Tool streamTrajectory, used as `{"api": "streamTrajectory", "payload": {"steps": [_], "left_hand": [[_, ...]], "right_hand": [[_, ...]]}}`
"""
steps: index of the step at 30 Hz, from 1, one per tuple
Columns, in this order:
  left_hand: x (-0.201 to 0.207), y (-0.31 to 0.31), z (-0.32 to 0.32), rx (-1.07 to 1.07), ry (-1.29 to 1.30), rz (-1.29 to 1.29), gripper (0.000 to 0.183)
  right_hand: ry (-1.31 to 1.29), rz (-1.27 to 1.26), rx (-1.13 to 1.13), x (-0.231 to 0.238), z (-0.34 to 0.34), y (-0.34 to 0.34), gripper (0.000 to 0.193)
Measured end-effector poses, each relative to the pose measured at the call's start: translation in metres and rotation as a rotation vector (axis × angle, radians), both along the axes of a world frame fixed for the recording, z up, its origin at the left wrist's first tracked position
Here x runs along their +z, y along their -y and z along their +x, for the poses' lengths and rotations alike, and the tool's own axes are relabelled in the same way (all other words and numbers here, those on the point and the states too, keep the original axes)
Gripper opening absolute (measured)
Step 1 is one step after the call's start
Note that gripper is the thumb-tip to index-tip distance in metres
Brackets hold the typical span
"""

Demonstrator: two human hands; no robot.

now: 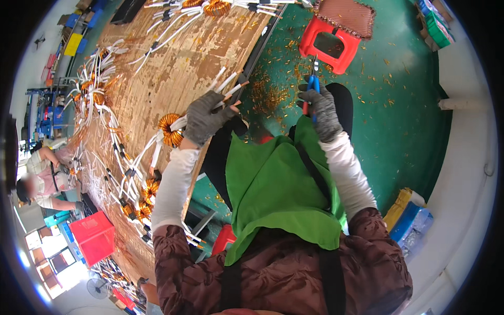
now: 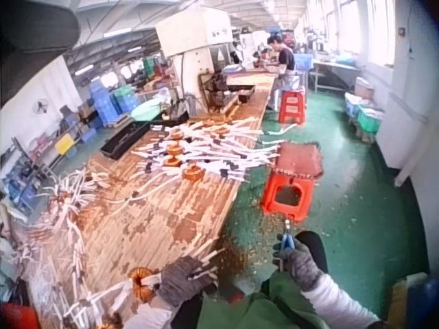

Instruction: Trim the excess length of white wires from electrical components using wire cutters.

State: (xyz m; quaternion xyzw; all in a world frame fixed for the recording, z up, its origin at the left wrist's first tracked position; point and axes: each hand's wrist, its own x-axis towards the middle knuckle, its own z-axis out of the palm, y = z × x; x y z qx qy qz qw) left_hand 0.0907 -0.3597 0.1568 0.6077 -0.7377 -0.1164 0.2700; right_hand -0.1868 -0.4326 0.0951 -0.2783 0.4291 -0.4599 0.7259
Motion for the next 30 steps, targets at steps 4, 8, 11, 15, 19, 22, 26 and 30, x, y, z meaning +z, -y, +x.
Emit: {"api": "streamTrajectory", "payload": {"steps": [4,8,11,15,19,22,26,30], "left_hand": [[0.013,0.013,0.011,0.316,-0.703,0.053,0.029],[-0.009,0.033,0.038,0.243,0.265,0.133,0.026],[-0.018,0.035,0.026,0.254,0.168,0.174,0.024],[-0.02,0.014,0.031,0.365,-0.486,0.26,0.02],[-0.001,0.006,0.018,0.308,-0.744,0.266,0.018],[0.007,0.002,0.021,0.316,-0.717,0.246,0.02],[0.0,-0.001,0.024,0.329,-0.854,0.199,0.021],[0.007,0.001,0.02,0.32,-0.893,0.215,0.021]], "right_hand": [[-0.205,-0.023,0.16,0.005,-0.02,-0.004,0.047],[-0.294,-0.196,0.355,0.015,0.006,-0.009,0.054],[-0.369,-0.393,0.452,0.02,0.018,-0.001,0.057],[-0.961,-1.018,0.584,0.046,0.044,0.022,0.061],[-0.992,-1.222,0.695,0.057,0.076,0.046,0.063],[-1.074,-1.328,0.796,0.064,0.098,0.051,0.064],[-1.026,-1.265,0.873,0.07,0.107,0.052,0.062],[-1.012,-1.279,0.835,0.069,0.113,0.05,0.06]]}}
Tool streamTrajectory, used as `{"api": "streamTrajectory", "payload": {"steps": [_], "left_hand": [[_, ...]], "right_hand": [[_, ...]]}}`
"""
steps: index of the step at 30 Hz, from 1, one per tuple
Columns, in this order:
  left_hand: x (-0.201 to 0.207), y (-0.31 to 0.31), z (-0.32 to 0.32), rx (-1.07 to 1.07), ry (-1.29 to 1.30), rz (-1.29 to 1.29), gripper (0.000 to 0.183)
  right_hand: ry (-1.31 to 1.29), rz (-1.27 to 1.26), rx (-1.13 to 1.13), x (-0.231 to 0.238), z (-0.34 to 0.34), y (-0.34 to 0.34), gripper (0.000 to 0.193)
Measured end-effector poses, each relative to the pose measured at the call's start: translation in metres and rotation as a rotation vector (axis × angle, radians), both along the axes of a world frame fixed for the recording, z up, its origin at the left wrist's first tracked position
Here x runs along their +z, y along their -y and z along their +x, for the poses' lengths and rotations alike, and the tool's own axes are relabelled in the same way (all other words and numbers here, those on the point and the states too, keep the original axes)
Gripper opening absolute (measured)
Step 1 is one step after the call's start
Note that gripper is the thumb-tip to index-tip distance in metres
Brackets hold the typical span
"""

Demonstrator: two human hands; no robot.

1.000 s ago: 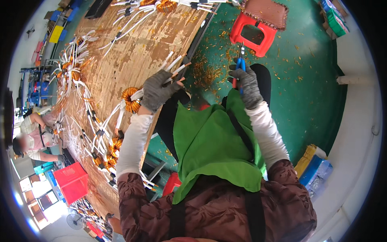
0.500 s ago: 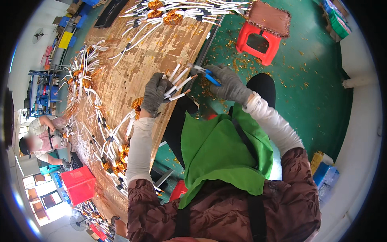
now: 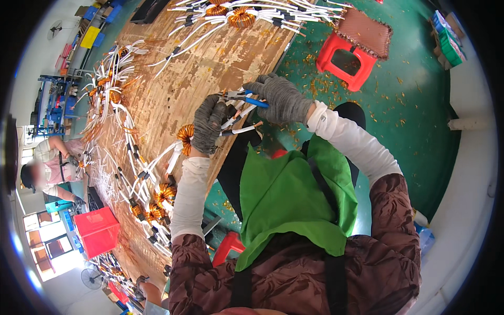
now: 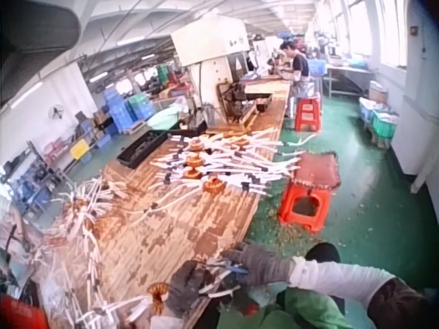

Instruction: Trim the excess length of white wires from electrical components using wire cutters.

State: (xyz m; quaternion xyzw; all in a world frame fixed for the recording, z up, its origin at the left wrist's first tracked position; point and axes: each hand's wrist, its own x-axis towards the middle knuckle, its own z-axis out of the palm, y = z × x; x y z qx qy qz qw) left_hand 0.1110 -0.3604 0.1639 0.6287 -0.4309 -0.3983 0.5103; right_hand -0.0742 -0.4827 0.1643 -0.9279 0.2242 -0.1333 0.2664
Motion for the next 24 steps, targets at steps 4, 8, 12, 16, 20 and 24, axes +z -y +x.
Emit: {"api": "streamTrajectory", "payload": {"steps": [4,8,12,16,20,24], "left_hand": [[-0.001,-0.001,0.005,-0.041,0.115,-0.015,0.02],[-0.006,0.001,-0.007,0.052,0.212,-0.129,0.022],[0.008,-0.002,-0.005,0.007,0.112,-0.059,0.021],[0.0,-0.01,0.019,-0.098,-0.415,-0.032,0.02],[-0.003,-0.006,0.05,-0.294,-0.471,0.189,0.033],[0.0,-0.005,0.038,-0.285,-0.648,0.117,0.03]], "right_hand": [[0.031,-0.032,0.017,0.001,0.004,-0.004,0.059],[0.042,-0.165,-0.136,-0.006,0.006,-0.022,0.056],[0.131,0.537,0.037,0.005,-0.002,-0.013,0.043],[0.161,0.228,0.067,0.001,0.002,-0.006,0.053],[0.155,-0.448,0.241,0.002,0.014,0.027,0.073],[0.219,-0.635,0.311,-0.004,0.022,0.046,0.076]]}}
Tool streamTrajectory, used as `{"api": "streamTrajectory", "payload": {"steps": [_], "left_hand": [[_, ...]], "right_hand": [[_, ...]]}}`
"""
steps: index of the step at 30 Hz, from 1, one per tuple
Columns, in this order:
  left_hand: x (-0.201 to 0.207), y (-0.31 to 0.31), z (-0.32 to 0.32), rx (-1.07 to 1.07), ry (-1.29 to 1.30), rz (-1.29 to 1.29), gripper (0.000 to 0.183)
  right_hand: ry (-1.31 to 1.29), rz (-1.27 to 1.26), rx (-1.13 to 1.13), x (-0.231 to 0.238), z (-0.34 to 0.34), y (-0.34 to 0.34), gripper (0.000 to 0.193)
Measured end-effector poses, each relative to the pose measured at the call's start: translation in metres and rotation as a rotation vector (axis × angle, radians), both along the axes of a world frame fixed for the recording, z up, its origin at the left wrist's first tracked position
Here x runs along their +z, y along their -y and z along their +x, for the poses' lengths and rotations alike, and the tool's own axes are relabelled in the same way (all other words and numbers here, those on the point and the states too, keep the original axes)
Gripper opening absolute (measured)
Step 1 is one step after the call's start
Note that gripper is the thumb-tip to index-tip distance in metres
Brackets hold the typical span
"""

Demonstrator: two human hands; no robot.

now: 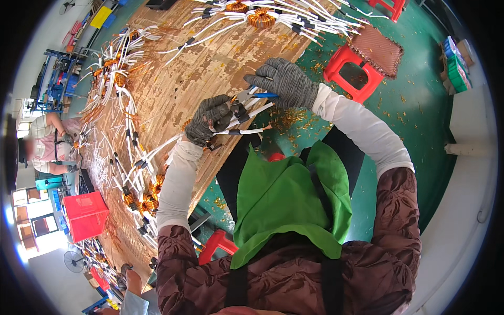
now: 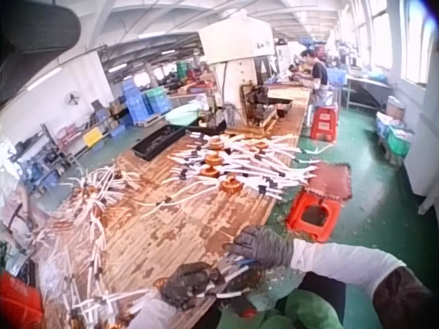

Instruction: Trim the excess length of white wires from electrical components using wire cutters.

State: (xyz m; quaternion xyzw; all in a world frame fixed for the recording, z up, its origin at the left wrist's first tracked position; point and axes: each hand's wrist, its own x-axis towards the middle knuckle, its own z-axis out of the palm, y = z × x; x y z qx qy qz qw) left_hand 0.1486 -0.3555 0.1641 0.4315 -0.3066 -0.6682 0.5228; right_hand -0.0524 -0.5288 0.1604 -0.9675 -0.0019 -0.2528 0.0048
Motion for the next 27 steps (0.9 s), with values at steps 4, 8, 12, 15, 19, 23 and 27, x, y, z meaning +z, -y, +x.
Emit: {"api": "streamTrajectory", "payload": {"steps": [4,8,12,15,19,23,27], "left_hand": [[-0.016,0.0,-0.015,0.128,0.13,-0.137,0.028],[-0.018,-0.001,-0.039,0.262,0.864,-0.213,0.027],[-0.019,0.009,-0.047,0.204,1.117,-0.206,0.033],[-0.014,0.01,-0.05,0.145,1.071,-0.162,0.029],[-0.025,0.009,-0.05,0.119,1.057,-0.18,0.032],[-0.027,0.012,-0.052,0.107,1.049,-0.152,0.041],[-0.018,0.014,-0.052,0.158,1.239,-0.173,0.052]], "right_hand": [[0.023,0.051,-0.097,-0.005,-0.01,-0.026,0.063],[-0.175,1.314,-0.198,0.001,-0.035,-0.077,0.045],[-0.257,1.801,-0.321,0.005,-0.046,-0.088,0.046],[-0.148,1.747,-0.264,-0.012,-0.054,-0.096,0.048],[-0.003,1.849,-0.211,-0.016,-0.063,-0.108,0.05],[0.243,1.914,-0.308,-0.023,-0.056,-0.128,0.039],[0.837,1.892,-0.682,-0.056,-0.074,-0.107,0.008]]}}
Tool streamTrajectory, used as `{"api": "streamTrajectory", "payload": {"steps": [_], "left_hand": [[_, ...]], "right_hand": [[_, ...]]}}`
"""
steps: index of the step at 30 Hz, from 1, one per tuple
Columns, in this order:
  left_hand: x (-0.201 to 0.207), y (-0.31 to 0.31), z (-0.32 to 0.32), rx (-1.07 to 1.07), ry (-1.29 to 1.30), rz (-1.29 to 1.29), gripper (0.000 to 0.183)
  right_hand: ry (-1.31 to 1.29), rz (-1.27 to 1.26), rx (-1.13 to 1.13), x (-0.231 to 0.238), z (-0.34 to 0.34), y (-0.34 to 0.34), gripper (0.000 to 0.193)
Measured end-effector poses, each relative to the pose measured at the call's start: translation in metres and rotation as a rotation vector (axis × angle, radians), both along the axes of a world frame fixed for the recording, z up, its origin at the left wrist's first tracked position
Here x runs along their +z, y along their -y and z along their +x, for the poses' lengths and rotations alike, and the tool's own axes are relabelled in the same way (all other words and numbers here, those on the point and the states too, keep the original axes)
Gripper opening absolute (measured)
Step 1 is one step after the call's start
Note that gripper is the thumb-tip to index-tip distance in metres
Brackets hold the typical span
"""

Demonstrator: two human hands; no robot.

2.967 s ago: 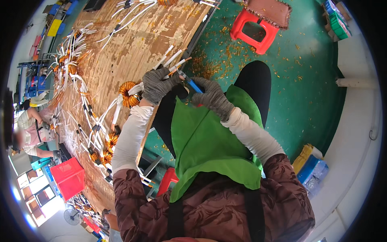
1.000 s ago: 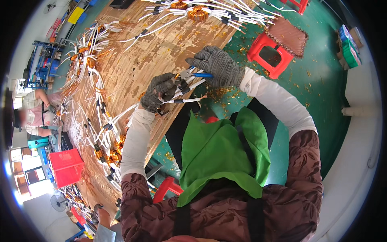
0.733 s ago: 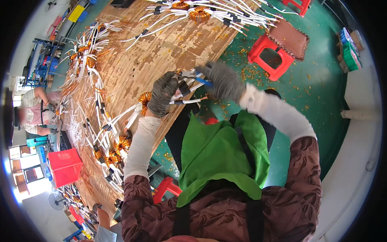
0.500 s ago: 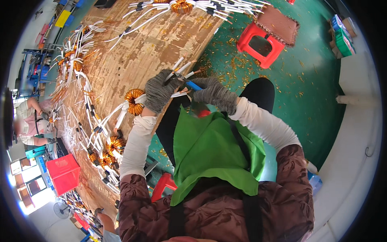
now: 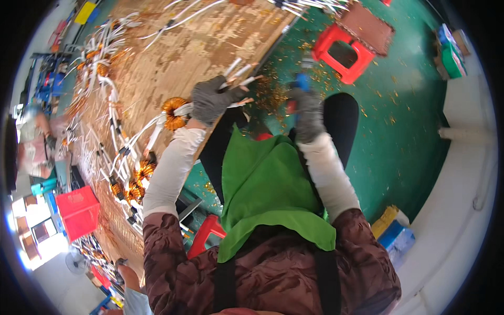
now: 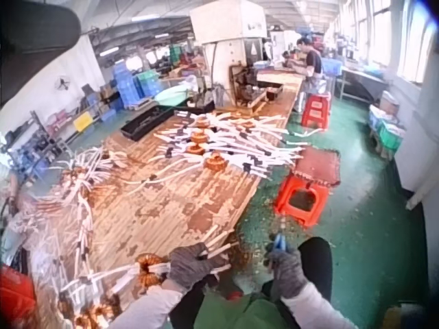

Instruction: Trim the excess length of white wires from electrical components using wire cutters.

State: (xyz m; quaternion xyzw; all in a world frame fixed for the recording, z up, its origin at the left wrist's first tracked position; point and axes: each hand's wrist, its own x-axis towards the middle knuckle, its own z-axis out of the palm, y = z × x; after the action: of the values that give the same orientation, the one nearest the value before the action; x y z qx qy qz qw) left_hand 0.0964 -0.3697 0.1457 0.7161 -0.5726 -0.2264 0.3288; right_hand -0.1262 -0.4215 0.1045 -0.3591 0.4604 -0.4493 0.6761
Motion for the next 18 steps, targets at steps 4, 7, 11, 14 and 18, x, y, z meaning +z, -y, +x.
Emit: {"api": "streamTrajectory", "payload": {"steps": [4,7,11,14,18], "left_hand": [[-0.003,0.005,0.004,-0.028,0.117,-0.411,0.042],[0.016,-0.008,0.01,0.007,0.081,-0.381,0.043],[0.054,-0.046,0.015,0.118,0.343,-0.266,0.071],[0.044,-0.07,0.035,0.069,0.593,-0.008,0.093],[0.026,-0.071,0.037,-0.058,0.873,0.398,0.103]], "right_hand": [[0.029,-0.047,-0.045,0.009,-0.05,0.02,0.024],[-0.003,-0.028,0.049,0.0,-0.073,0.016,0.032],[0.058,0.068,0.112,-0.024,-0.09,0.014,0.043],[-0.005,0.041,0.093,-0.038,-0.085,0.009,0.04],[0.018,0.143,0.198,-0.049,-0.073,0.003,0.048]]}}
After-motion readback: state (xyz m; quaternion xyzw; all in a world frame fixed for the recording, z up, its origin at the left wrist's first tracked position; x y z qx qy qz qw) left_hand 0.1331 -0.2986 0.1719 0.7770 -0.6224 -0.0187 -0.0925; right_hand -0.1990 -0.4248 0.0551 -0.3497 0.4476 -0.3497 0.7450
